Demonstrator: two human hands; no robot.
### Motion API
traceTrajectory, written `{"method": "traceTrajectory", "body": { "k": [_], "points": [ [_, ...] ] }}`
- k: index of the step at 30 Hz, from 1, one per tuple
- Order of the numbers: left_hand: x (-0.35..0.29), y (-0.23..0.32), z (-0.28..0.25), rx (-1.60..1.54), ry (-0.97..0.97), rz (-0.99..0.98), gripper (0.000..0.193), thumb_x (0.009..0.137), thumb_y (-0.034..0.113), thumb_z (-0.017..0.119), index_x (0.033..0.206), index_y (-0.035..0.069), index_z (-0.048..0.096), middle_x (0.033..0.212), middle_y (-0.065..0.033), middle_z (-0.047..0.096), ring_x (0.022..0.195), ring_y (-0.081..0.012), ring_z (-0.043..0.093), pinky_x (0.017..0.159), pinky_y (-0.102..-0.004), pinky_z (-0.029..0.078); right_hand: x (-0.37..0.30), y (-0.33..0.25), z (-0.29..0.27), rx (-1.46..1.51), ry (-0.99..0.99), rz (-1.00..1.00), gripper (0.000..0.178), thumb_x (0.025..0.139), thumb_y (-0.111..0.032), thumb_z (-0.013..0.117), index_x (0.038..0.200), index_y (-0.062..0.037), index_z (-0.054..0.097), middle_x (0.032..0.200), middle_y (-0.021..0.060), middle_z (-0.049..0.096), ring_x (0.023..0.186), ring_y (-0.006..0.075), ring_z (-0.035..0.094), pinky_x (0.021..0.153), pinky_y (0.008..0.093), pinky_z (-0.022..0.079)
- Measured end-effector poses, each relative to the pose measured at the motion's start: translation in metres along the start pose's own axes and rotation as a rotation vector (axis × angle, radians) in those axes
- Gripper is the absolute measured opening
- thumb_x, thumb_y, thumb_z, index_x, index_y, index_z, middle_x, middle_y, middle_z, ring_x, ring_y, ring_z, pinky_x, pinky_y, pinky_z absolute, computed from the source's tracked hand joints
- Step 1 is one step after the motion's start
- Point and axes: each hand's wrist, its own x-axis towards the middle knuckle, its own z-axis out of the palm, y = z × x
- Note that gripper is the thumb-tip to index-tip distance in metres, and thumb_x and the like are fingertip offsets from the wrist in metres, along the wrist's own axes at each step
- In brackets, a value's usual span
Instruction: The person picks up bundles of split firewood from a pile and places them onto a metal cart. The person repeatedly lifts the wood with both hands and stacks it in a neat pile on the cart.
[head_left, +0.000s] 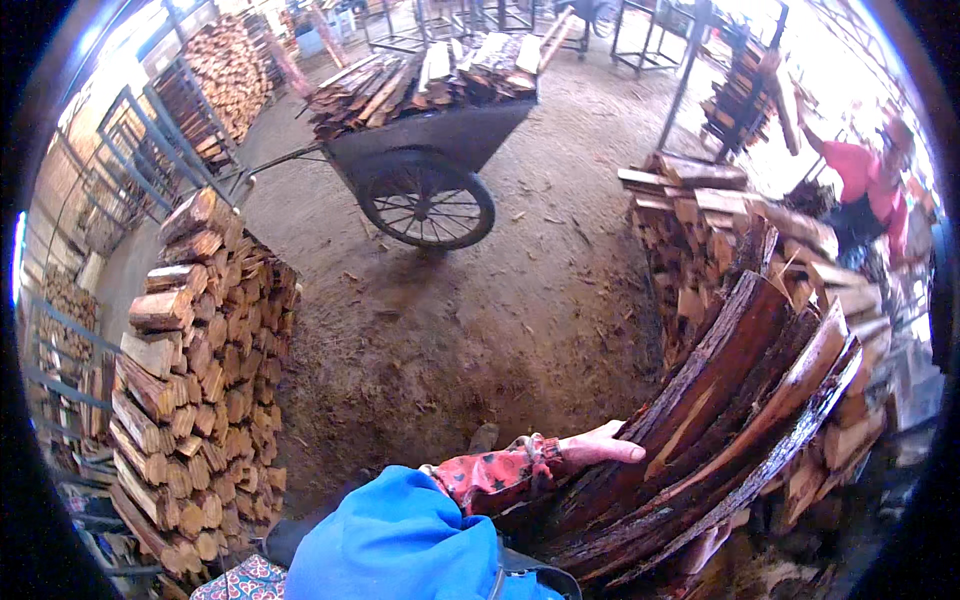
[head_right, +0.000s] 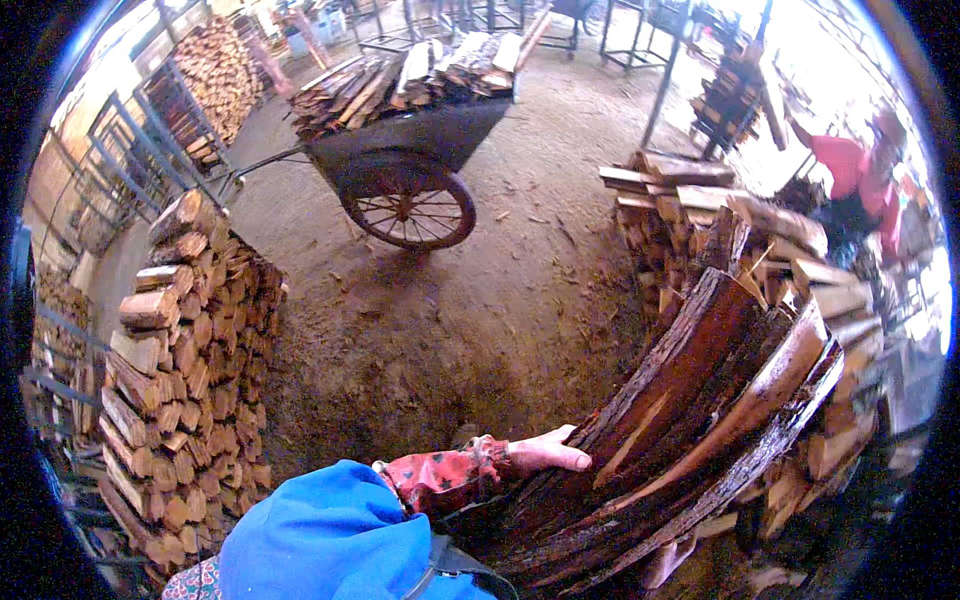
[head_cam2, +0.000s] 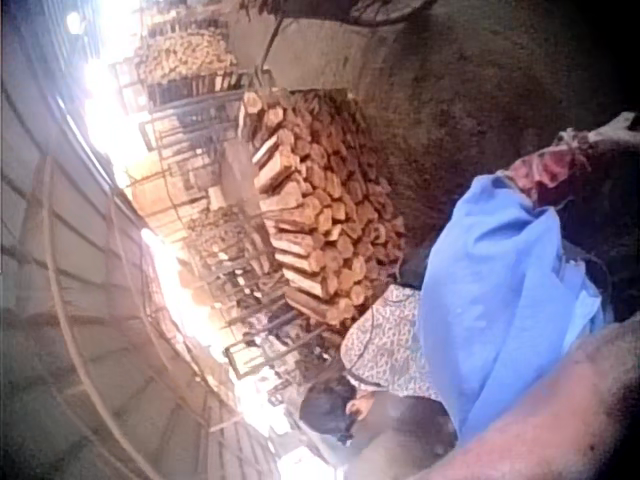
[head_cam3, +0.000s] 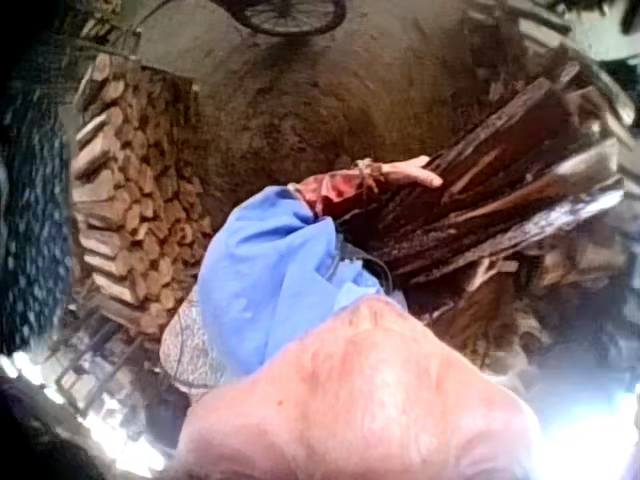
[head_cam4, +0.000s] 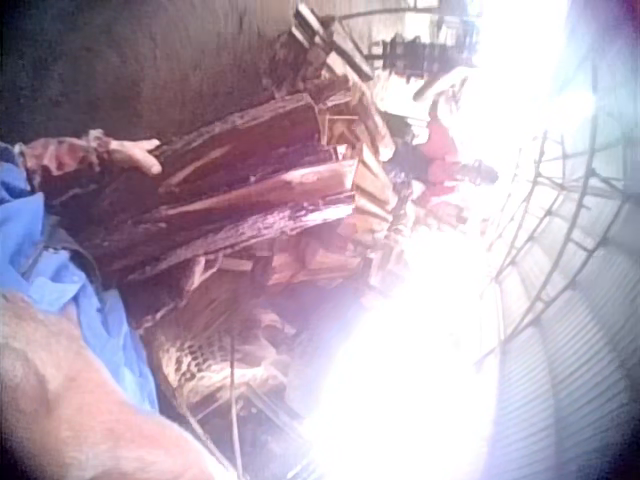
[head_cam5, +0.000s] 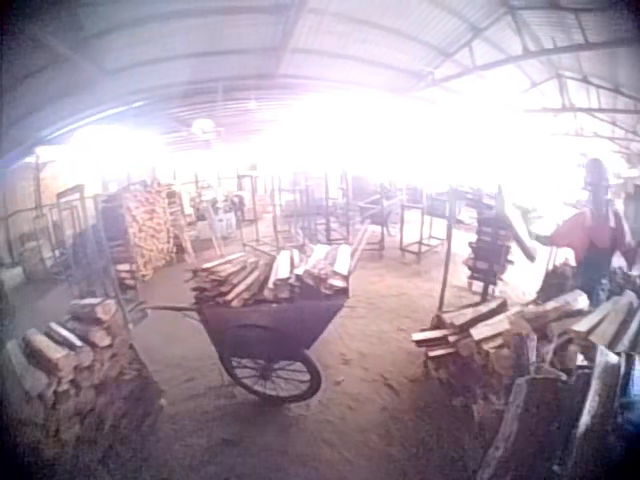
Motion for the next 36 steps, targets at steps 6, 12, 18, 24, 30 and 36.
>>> {"method": "traceTrajectory", "body": {
  "k": [6, 12, 18, 24, 30, 36],
  "points": [
    [-0.047, 0.075, -0.069, 0.025, 0.143, 0.17, 0.086, 0.071, 0.044, 0.08, 0.138, 0.003, 0.044, 0.124, -0.0081, 0.059, 0.107, -0.0184, 0.056, 0.093, -0.0336, 0.046, 0.027, -0.047, 0.174, 0.123, -0.455, -0.018, 0.072, 0.082, -0.027, 0.071, 0.139, -0.0018, 0.034, 0.129, 0.0112, 0.05, 0.103, 0.0243, 0.055, 0.091, 0.0392, 0.048],
    [-0.076, 0.121, -0.148, 0.03, 0.268, 0.321, 0.084, 0.073, 0.043, 0.079, 0.136, 0.001, 0.045, 0.123, -0.0076, 0.059, 0.107, -0.0179, 0.056, 0.094, -0.0332, 0.046, 0.051, -0.051, 0.299, 0.085, -0.485, 0.047, 0.091, 0.072, -0.031, 0.08, 0.141, 0.0009, 0.03, 0.129, 0.0135, 0.049, 0.11, 0.0248, 0.053, 0.094, 0.0391, 0.045],
    [-0.095, 0.19, -0.189, 0.026, 0.376, 0.459, 0.078, 0.075, 0.039, 0.076, 0.135, 0.002, 0.045, 0.121, -0.0077, 0.06, 0.103, -0.0182, 0.058, 0.091, -0.0336, 0.048, 0.107, -0.04, 0.4, 0.112, -0.788, 0.025, 0.086, 0.073, -0.029, 0.079, 0.139, -0.0016, 0.032, 0.128, 0.0106, 0.049, 0.11, 0.0225, 0.052, 0.095, 0.0383, 0.044],
    [-0.094, 0.271, -0.234, 0.008, 0.564, 0.493, 0.063, 0.082, 0.025, 0.067, 0.135, 0.003, 0.043, 0.119, -0.0088, 0.061, 0.096, -0.0216, 0.062, 0.085, -0.0358, 0.051, 0.184, -0.009, 0.509, 0.128, -0.855, 0.05, 0.089, 0.071, -0.037, 0.082, 0.137, 0.0021, 0.037, 0.124, 0.0096, 0.053, 0.107, 0.0207, 0.054, 0.093, 0.0353, 0.046],
    [-0.104, 0.3, -0.302, -0.184, 0.772, 0.561, 0.062, 0.08, 0.028, 0.07, 0.131, 0.002, 0.047, 0.114, -0.0101, 0.061, 0.098, -0.0217, 0.061, 0.087, -0.0355, 0.051, 0.206, -0.045, 0.644, 0.019, -1.075, 0.037, 0.078, 0.074, -0.031, 0.08, 0.133, 0.005, 0.044, 0.113, 0.0074, 0.061, 0.098, 0.0165, 0.06, 0.088, 0.0314, 0.049],
    [-0.132, 0.352, -0.327, -0.278, 0.844, 0.771, 0.07, 0.08, 0.029, 0.071, 0.137, 0.004, 0.039, 0.122, -0.0119, 0.057, 0.105, -0.0249, 0.059, 0.091, -0.0387, 0.049, 0.209, -0.041, 0.761, 0.209, -1.331, 0.07, 0.096, 0.069, -0.038, 0.086, 0.139, 0.0057, 0.037, 0.125, 0.0098, 0.056, 0.113, 0.0194, 0.055, 0.099, 0.0333, 0.041]
  ]
}}
